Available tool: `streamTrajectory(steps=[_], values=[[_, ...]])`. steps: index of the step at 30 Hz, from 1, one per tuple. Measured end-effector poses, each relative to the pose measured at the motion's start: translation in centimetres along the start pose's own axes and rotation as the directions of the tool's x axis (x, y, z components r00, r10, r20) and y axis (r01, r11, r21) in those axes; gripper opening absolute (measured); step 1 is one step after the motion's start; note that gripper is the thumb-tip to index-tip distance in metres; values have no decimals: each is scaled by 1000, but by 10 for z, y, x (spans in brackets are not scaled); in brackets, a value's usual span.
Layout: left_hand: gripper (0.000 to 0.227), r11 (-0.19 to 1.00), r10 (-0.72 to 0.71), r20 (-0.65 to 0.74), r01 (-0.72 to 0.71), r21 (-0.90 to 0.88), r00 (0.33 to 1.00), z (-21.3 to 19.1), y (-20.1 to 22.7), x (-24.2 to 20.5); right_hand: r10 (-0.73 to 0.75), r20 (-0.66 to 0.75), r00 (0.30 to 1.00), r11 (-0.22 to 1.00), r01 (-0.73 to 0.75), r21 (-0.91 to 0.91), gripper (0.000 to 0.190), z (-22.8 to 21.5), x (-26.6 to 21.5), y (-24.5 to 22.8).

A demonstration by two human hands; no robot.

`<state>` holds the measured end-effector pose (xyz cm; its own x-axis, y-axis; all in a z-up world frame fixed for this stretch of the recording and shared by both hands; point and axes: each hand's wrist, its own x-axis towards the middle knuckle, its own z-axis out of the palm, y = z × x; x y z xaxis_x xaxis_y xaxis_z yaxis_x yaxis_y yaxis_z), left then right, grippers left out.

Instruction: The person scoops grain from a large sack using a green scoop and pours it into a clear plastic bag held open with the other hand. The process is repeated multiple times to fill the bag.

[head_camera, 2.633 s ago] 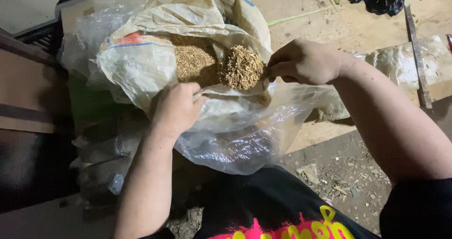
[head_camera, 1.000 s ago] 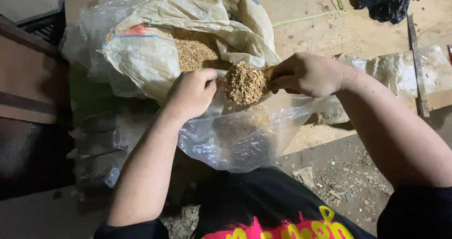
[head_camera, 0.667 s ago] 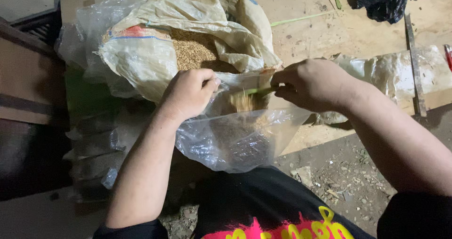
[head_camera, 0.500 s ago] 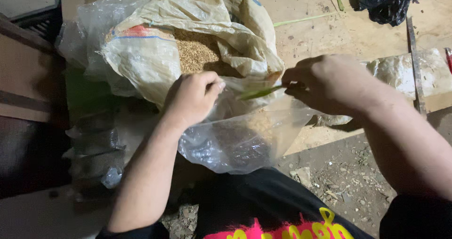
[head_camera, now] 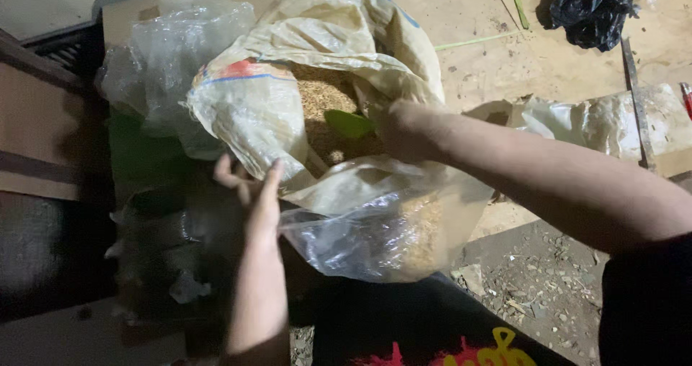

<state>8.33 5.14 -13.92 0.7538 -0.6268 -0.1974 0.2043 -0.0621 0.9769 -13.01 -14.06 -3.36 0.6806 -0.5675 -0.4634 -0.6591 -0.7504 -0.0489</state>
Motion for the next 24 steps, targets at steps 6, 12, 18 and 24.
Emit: streamTrajectory(steps=[6, 12, 18, 24], values=[[87, 974, 211, 411, -154, -167, 887, 29, -51, 31, 173, -220, 960, 652, 56, 756, 32, 5, 27, -3], [90, 955, 292, 430, -237, -180, 854, 42, -48, 51, 450, -200, 870, 845, -343, 409, 32, -19, 15, 0], [62, 892, 423, 438, -449, -49, 793, 63, -55, 41, 449, -165, 878, 875, -395, 281, 32, 6, 51, -6], [54, 839, 502, 438, -542, -39, 746, 56, -49, 37, 397, -156, 905, 892, -339, 301, 32, 41, 78, -15]])
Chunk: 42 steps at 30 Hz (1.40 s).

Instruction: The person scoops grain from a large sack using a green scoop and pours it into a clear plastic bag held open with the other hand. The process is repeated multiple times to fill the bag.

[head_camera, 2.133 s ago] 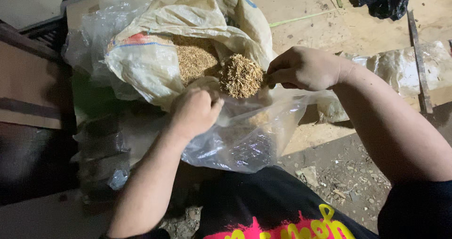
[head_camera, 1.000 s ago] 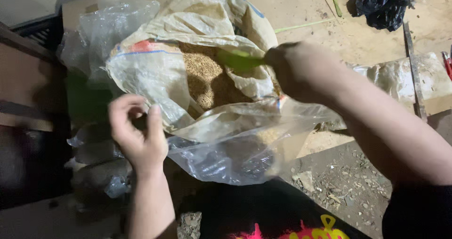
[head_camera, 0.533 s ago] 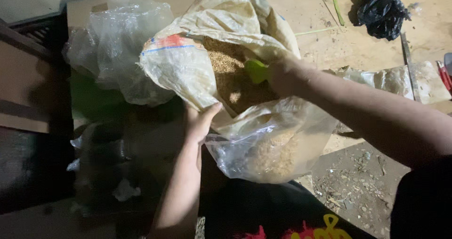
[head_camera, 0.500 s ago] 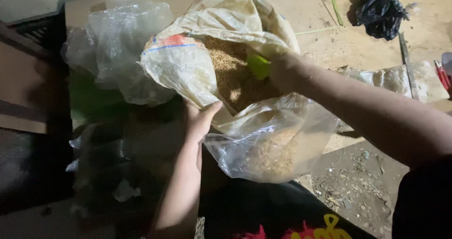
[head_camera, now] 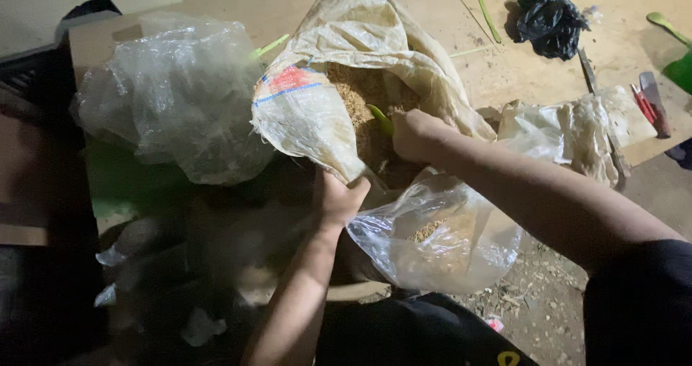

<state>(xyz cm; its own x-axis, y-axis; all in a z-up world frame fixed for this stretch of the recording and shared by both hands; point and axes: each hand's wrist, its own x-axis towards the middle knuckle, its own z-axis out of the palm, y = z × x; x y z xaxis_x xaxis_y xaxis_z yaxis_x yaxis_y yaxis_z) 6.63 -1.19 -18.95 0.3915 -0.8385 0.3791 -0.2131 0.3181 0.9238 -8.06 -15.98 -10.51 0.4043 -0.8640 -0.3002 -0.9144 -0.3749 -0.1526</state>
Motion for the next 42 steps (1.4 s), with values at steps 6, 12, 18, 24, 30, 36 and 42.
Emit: streamTrajectory(steps=[6, 12, 18, 24, 30, 36, 42], values=[[33, 995, -90, 61, 92, -36, 994, -12, 8, 0, -17, 11, 1000, 998, 16, 62, 33, 8, -15, 1], [28, 996, 10, 102, 0, -93, 995, -17, 2, -4, -131, 75, 989, 991, 133, -14, 35, 20, -23, 22], [44, 977, -55, 101, 75, -199, 993, -9, -23, -6, -290, 8, 957, 953, 288, 90, 31, 30, -15, 42], [71, 976, -113, 35, 118, -186, 993, -12, -43, -8, -346, 17, 938, 899, 326, 293, 32, 25, -1, 45], [78, 882, -412, 12, 402, -247, 911, -22, -16, 4, -395, 31, 918, 885, 371, 281, 33, 10, 17, 46], [94, 983, 181, -359, -175, 49, 915, -42, 80, 5, -625, -115, 772, 724, 629, 283, 30, -35, 10, 61], [52, 889, 187, -48, -148, 434, 981, -15, 190, -4, -408, 7, 913, 821, 364, 440, 28, -94, -22, 64]])
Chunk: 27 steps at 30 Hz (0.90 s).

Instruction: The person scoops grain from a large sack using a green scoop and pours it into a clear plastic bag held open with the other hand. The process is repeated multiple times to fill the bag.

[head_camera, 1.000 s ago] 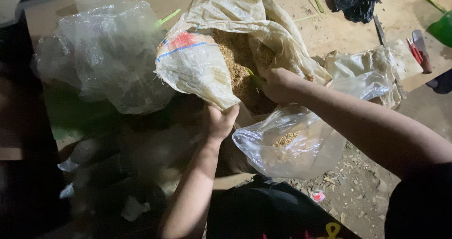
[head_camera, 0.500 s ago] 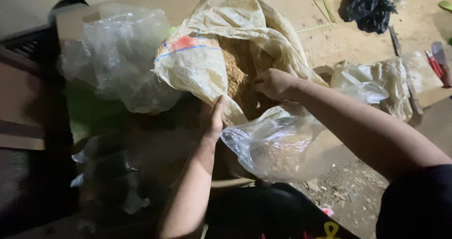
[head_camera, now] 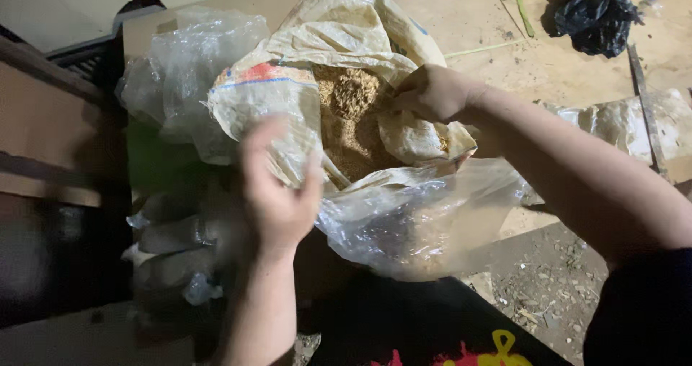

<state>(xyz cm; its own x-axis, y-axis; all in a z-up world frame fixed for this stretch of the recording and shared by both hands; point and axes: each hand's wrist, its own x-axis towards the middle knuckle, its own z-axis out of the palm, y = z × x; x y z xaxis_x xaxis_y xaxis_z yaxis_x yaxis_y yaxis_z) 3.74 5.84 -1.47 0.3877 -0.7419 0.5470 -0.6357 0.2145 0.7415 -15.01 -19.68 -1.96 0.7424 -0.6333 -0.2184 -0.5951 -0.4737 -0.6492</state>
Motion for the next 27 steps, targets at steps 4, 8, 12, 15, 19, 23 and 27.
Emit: streamTrajectory(steps=[4, 8, 12, 15, 19, 23, 27], values=[[49, 889, -335, 656, -4, 459, 676, 23, 36, 19, 126, 43, 991, 991, -128, 48, 26, -16, -11, -1], [68, 772, -521, 753, -154, 617, 402, 37, 56, 20, -329, 5, 944, 909, 318, -268, 26, -26, -7, 17], [86, 775, -539, 761, -141, 616, 362, 42, 66, 16, -444, 54, 894, 856, 441, -270, 23, -29, -10, 40], [91, 836, -409, 767, -134, 532, 494, 38, 72, 13, -534, 123, 836, 773, 543, -328, 29, -30, -16, 48], [64, 883, -269, 820, -210, 420, 505, 41, 83, 8, -59, 113, 992, 977, 81, -199, 19, -34, -17, 49], [41, 896, -347, 868, -148, 419, 356, 60, 86, -5, -804, 159, 573, 470, 776, -421, 32, -36, -20, 49], [20, 869, -432, 867, -141, 473, 249, 79, 79, -11, -362, 123, 924, 911, 379, -161, 25, -43, -32, 32]])
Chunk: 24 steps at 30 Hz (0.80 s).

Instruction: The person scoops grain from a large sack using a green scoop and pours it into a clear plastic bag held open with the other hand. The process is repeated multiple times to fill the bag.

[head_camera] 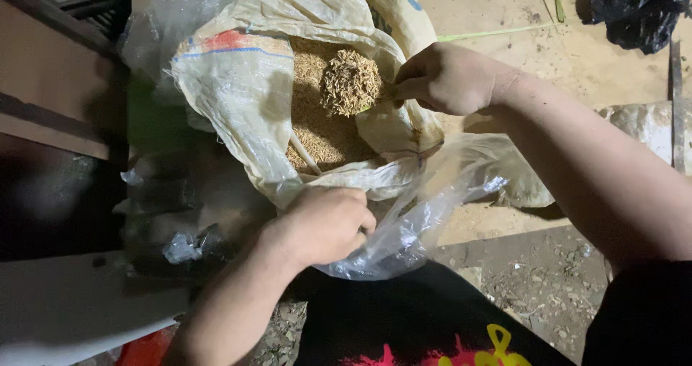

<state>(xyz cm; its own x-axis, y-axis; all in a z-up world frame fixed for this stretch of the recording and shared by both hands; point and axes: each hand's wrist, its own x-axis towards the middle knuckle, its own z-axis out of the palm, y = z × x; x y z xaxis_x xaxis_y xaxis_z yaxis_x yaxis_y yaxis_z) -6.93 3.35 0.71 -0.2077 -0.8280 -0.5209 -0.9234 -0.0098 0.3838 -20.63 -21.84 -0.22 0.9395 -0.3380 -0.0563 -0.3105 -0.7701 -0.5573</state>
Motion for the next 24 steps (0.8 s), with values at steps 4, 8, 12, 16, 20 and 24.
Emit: streamTrajectory(steps=[4, 8, 12, 16, 20, 24], values=[[17, 994, -38, -63, 31, -103, 997, -7, -14, 14, 274, 105, 956, 939, -289, 186, 25, -15, -10, -26], [7, 937, 4, -275, -100, -335, 961, -19, -38, 15, 267, 94, 959, 934, -281, 221, 28, -26, -18, -41], [12, 902, -19, -367, -142, -408, 930, -23, -54, 20, 206, 102, 973, 958, -222, 183, 28, -33, -26, -44], [7, 783, -145, -363, -117, -611, 920, -20, -69, 31, 193, 105, 976, 962, -210, 176, 28, -33, -37, -46], [10, 828, -278, -545, -90, -553, 791, -17, -78, 39, 213, 151, 965, 962, -234, 143, 29, -30, -45, -47], [10, 820, -265, -649, -188, -541, 713, -21, -75, 38, 176, 189, 966, 972, -201, 123, 29, -24, -51, -44]])
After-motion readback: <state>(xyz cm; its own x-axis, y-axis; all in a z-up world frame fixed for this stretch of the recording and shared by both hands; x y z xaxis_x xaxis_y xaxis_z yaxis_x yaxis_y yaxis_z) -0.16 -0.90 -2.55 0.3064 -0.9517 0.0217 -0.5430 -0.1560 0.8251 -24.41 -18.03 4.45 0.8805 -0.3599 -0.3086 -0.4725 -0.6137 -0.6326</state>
